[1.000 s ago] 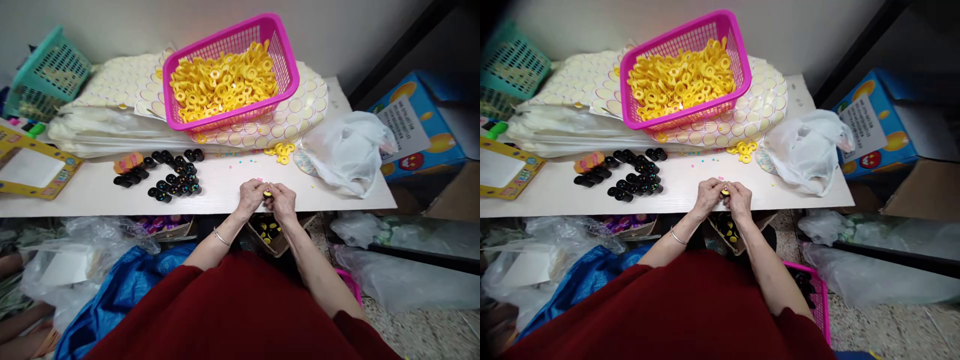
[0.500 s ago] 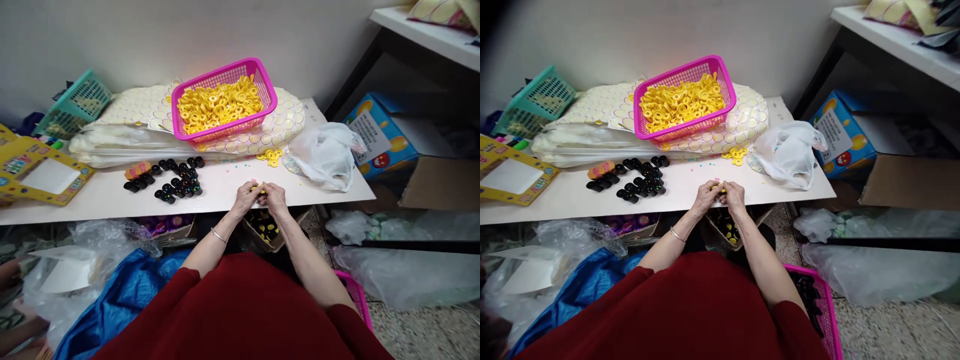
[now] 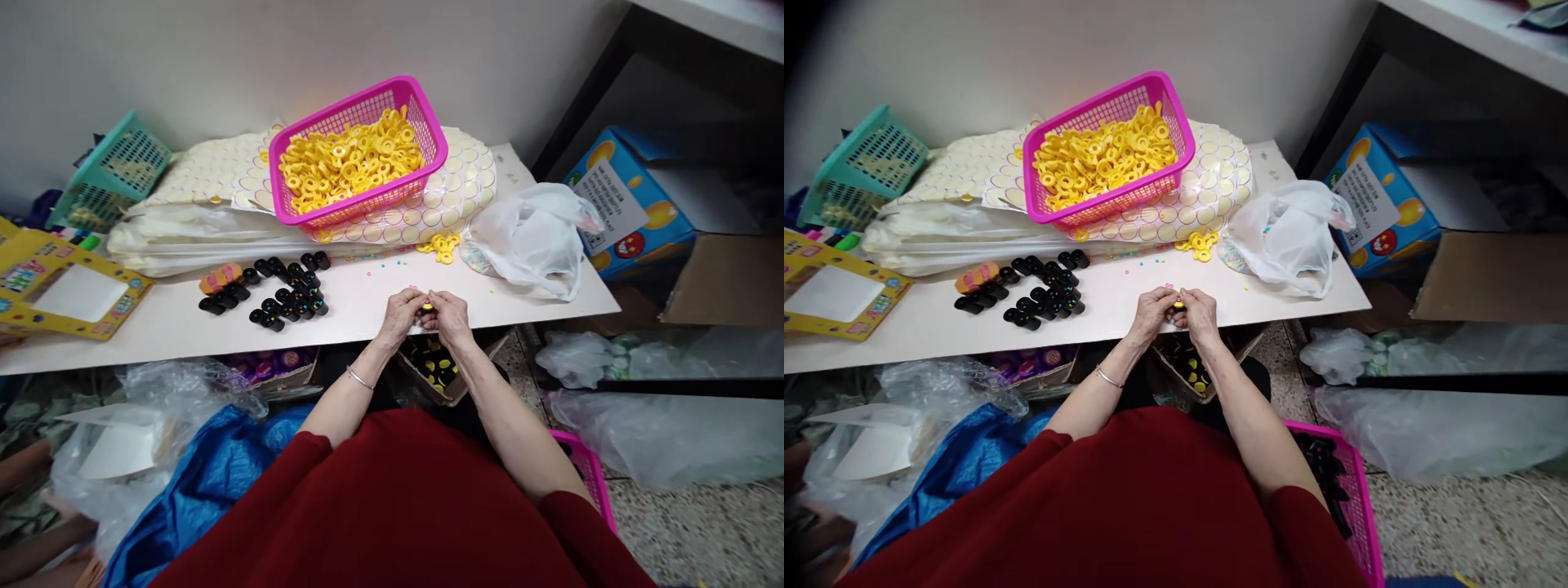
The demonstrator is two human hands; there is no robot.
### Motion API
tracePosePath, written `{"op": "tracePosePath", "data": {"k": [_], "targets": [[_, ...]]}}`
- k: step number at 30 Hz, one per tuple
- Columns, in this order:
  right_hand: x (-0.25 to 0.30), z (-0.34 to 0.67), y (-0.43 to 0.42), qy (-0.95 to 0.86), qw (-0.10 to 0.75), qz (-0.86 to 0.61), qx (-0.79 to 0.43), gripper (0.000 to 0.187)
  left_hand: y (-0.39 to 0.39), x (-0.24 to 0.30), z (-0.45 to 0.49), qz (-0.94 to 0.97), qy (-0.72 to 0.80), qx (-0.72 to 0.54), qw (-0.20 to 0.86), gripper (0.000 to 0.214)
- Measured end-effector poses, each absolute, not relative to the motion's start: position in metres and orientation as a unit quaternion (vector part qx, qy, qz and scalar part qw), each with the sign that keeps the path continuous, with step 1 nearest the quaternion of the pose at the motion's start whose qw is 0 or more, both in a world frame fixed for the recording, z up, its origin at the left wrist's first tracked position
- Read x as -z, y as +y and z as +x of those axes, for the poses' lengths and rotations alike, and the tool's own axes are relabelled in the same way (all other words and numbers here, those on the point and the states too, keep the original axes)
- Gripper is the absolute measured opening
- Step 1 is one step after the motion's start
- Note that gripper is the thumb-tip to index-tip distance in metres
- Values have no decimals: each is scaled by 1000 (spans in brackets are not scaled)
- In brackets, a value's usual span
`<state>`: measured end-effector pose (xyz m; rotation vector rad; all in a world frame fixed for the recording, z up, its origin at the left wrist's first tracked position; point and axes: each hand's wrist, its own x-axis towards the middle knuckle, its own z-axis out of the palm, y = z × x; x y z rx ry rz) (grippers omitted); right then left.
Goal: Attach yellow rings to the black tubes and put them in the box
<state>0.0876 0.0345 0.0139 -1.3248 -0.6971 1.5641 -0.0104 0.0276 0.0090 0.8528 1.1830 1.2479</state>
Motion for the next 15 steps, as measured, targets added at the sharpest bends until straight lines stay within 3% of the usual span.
{"op": "tracePosePath", "data": {"k": [7,15], "targets": [[-17,87,41,-290,469,-557,-621,19,36,-15,-2,292,530,-553,573,18],[-7,79,32,-286,499,-538,-616,20,28,-13,-10,316,527,-559,558,40]]}}
